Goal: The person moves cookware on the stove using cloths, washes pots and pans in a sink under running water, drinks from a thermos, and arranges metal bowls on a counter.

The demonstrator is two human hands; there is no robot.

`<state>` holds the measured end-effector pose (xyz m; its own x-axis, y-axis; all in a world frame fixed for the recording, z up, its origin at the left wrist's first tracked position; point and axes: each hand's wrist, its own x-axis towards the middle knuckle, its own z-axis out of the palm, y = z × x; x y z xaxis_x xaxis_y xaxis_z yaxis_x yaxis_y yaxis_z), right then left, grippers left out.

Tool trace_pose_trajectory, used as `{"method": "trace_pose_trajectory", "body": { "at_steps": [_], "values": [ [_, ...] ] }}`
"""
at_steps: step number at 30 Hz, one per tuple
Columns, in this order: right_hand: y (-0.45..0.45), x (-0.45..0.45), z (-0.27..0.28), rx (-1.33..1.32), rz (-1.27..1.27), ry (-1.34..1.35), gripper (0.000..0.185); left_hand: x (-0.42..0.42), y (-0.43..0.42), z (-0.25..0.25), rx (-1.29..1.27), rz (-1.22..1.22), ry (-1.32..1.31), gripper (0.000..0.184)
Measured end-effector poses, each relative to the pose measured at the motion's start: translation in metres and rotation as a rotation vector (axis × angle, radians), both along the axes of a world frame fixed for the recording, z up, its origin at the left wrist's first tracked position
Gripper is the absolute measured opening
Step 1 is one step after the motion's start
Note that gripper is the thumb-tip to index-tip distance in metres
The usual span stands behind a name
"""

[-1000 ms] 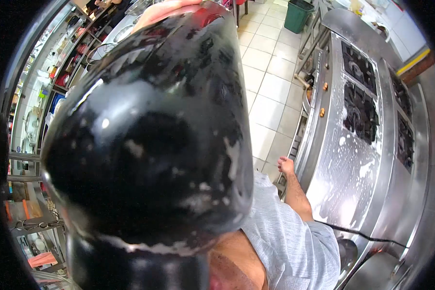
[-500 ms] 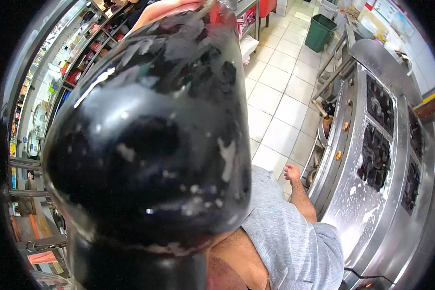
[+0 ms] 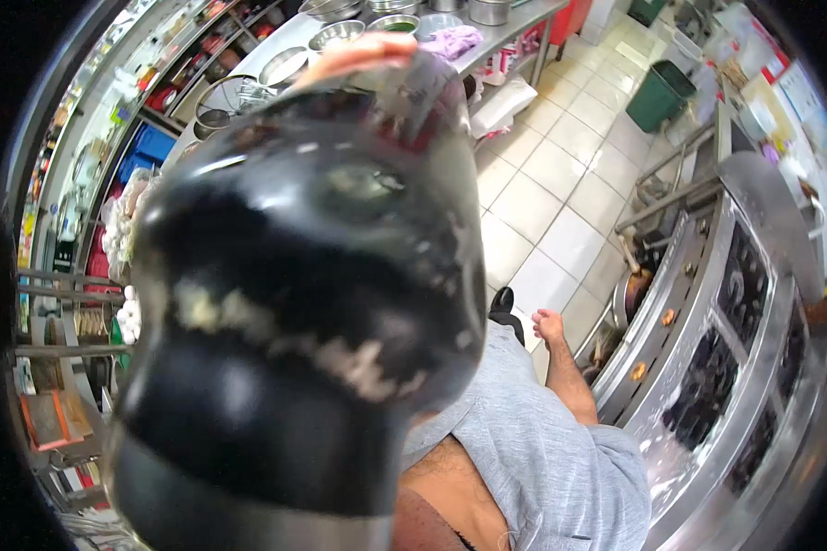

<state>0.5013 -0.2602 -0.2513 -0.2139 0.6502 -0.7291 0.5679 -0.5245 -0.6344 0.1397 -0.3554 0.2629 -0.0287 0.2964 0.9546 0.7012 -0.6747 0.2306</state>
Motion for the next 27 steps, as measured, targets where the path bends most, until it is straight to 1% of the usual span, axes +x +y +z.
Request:
{"method": "trace_pose_trajectory", "body": {
  "at_steps": [1, 2, 4, 5, 7, 8, 9, 10, 11, 12, 13, 14, 16, 18, 20, 22, 24, 26, 27],
  "values": [
    [0.011, -0.001, -0.003, -0.022, 0.026, 0.0, 0.04, -0.003, 0.003, -0.009, -0.081, -0.008, -0.02, 0.043],
    [0.023, -0.002, -0.005, -0.023, 0.058, -0.003, 0.04, -0.001, 0.005, -0.016, -0.139, 0.047, -0.023, 0.047],
    [0.047, -0.002, -0.002, -0.035, 0.053, -0.044, 0.04, 0.006, 0.013, -0.029, -0.208, -0.025, -0.196, 0.052],
    [0.062, -0.002, 0.0, -0.03, 0.063, -0.036, 0.04, 0.006, 0.019, -0.039, -0.279, -0.014, -0.282, 0.056],
    [0.098, 0.004, -0.01, -0.013, 0.157, -0.016, 0.039, 0.015, 0.036, -0.062, -0.216, 0.205, -0.348, 0.061],
    [0.119, 0.001, -0.011, 0.005, 0.196, -0.015, 0.039, 0.012, 0.043, -0.074, -0.241, 0.25, -0.401, 0.063],
    [0.137, -0.007, 0.009, 0.014, 0.226, -0.034, 0.039, 0.009, 0.051, -0.087, -0.267, 0.294, -0.455, 0.064],
    [0.155, -0.01, 0.026, 0.023, 0.25, -0.056, 0.038, 0.005, 0.054, -0.099, -0.351, 0.278, -0.555, 0.064],
    [0.173, -0.014, 0.029, 0.0, 0.224, -0.044, 0.037, 0.001, 0.056, -0.111, -0.434, 0.265, -0.655, 0.063],
    [0.193, -0.016, 0.033, 0.003, 0.234, -0.05, 0.037, 0.001, 0.063, -0.117, -0.476, 0.339, -0.722, 0.061],
    [0.213, -0.019, 0.035, -0.004, 0.208, -0.028, 0.037, 0.003, 0.071, -0.111, -0.452, 0.471, -0.701, 0.053],
    [0.23, -0.025, 0.036, -0.011, 0.176, -0.003, 0.036, -0.004, 0.077, -0.122, -0.415, 0.444, -0.81, 0.047],
    [0.26, -0.036, 0.042, 0.011, 0.147, 0.0, 0.034, -0.018, 0.085, -0.143, -0.485, 0.521, -0.957, 0.046],
    [0.287, -0.042, 0.04, 0.005, 0.147, 0.021, 0.038, -0.035, 0.088, -0.162, -0.402, 0.544, -1.065, 0.046],
    [0.3, -0.055, 0.043, 0.013, 0.142, 0.018, 0.038, -0.065, 0.087, -0.204, -0.357, 0.818, -1.033, 0.049],
    [0.3, -0.063, 0.044, 0.016, 0.124, 0.009, 0.039, -0.086, 0.088, -0.219, -0.194, 0.911, -1.04, 0.049],
    [0.297, -0.071, 0.045, -0.017, 0.143, 0.009, 0.039, -0.118, 0.081, -0.25, -0.071, 0.995, -1.082, 0.06],
    [0.297, -0.078, 0.035, -0.019, 0.131, 0.005, 0.039, -0.135, 0.079, -0.249, 0.024, 1.076, -1.109, 0.066],
    [0.294, -0.08, 0.033, -0.041, 0.156, -0.024, 0.037, -0.148, 0.073, -0.258, 0.045, 1.134, -1.105, 0.07]
  ]
}}
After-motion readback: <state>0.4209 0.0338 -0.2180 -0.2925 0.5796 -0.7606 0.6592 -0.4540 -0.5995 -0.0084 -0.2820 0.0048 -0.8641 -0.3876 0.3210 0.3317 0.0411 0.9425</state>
